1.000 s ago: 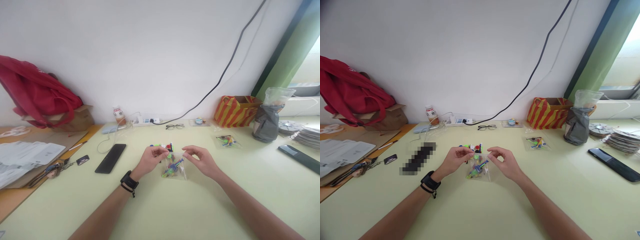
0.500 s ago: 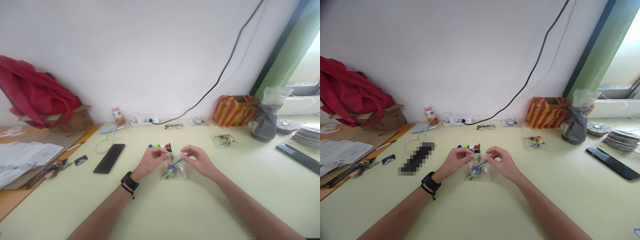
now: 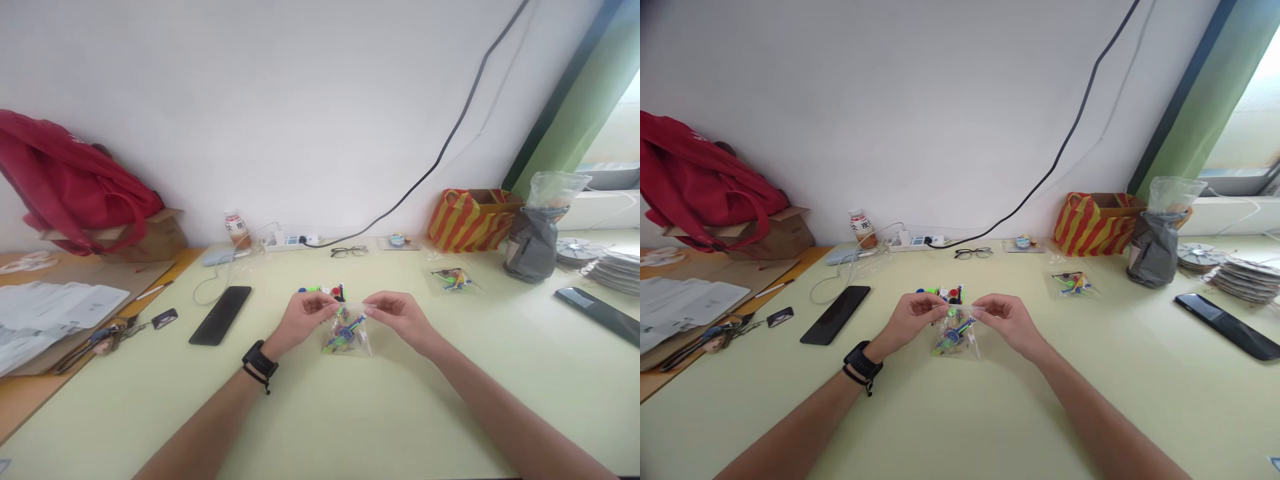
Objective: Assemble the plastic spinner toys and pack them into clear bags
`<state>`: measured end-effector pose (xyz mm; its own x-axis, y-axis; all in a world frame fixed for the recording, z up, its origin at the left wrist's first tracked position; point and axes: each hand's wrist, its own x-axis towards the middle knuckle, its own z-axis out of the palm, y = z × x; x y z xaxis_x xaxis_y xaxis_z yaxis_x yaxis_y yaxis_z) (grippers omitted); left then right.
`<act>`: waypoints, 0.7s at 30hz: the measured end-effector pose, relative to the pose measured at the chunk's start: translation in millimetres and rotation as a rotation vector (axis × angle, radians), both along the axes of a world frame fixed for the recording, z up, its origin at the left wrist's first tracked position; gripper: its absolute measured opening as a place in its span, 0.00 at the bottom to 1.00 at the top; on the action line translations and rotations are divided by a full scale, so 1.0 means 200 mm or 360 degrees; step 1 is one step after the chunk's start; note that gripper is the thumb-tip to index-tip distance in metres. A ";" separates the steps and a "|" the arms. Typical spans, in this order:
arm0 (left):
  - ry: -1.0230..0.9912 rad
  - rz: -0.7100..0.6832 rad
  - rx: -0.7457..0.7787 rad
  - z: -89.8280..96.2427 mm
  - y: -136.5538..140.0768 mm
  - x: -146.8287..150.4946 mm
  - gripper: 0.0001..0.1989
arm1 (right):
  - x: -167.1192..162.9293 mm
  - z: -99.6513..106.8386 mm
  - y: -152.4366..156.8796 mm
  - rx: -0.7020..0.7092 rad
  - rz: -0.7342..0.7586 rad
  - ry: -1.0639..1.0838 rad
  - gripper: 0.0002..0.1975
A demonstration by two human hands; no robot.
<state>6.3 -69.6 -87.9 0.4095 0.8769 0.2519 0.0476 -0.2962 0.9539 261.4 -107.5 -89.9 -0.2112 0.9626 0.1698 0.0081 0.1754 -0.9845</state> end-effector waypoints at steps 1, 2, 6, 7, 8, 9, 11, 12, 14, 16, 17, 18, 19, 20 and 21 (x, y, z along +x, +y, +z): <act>0.0002 0.0001 0.0003 0.00 0.00 0.00 0.12 | 0.00 0.00 0.00 -0.0009 0.0010 -0.0009 0.15; 0.0003 0.0002 0.0004 -0.01 0.00 0.01 0.12 | 0.00 0.00 0.00 -0.0022 0.0025 -0.0020 0.16; -0.0029 0.0001 0.0003 -0.02 0.00 0.01 0.13 | -0.01 0.02 -0.01 -0.0061 0.0058 -0.0010 0.16; -0.0040 -0.0003 0.0002 -0.03 0.00 0.02 0.13 | -0.02 0.02 -0.02 -0.0072 0.0055 0.0008 0.16; -0.0053 -0.0008 0.0001 -0.03 0.00 0.02 0.13 | -0.02 0.02 -0.02 -0.0086 0.0051 0.0027 0.15; -0.0070 -0.0011 0.0000 -0.03 0.00 0.03 0.13 | -0.03 0.02 -0.02 -0.0101 0.0054 0.0039 0.14; -0.0114 -0.0013 -0.0002 -0.02 -0.01 0.04 0.13 | -0.04 0.02 -0.03 -0.0123 0.0080 0.0034 0.14; -0.0133 -0.0011 -0.0002 -0.02 -0.02 0.05 0.13 | -0.05 0.03 -0.03 -0.0123 0.0092 0.0028 0.15; -0.0153 -0.0001 -0.0005 0.00 -0.04 0.06 0.13 | -0.06 0.04 -0.04 -0.0119 0.0095 0.0024 0.16; -0.0158 0.0006 -0.0009 0.02 -0.06 0.08 0.13 | -0.07 0.05 -0.06 -0.0120 0.0057 0.0035 0.16; -0.0160 0.0007 -0.0012 0.02 -0.07 0.08 0.13 | -0.07 0.05 -0.06 -0.0118 0.0045 0.0037 0.16; -0.0166 0.0007 -0.0014 0.02 -0.07 0.09 0.13 | -0.07 0.06 -0.06 -0.0109 0.0046 0.0035 0.16; -0.0176 0.0008 -0.0013 0.03 -0.07 0.09 0.13 | -0.07 0.06 -0.07 -0.0091 0.0057 0.0033 0.16; -0.0188 0.0007 -0.0014 0.02 -0.07 0.09 0.12 | -0.07 0.06 -0.07 -0.0065 0.0072 0.0037 0.16; -0.0200 0.0005 -0.0015 0.02 -0.06 0.08 0.12 | -0.07 0.05 -0.06 -0.0033 0.0080 0.0050 0.15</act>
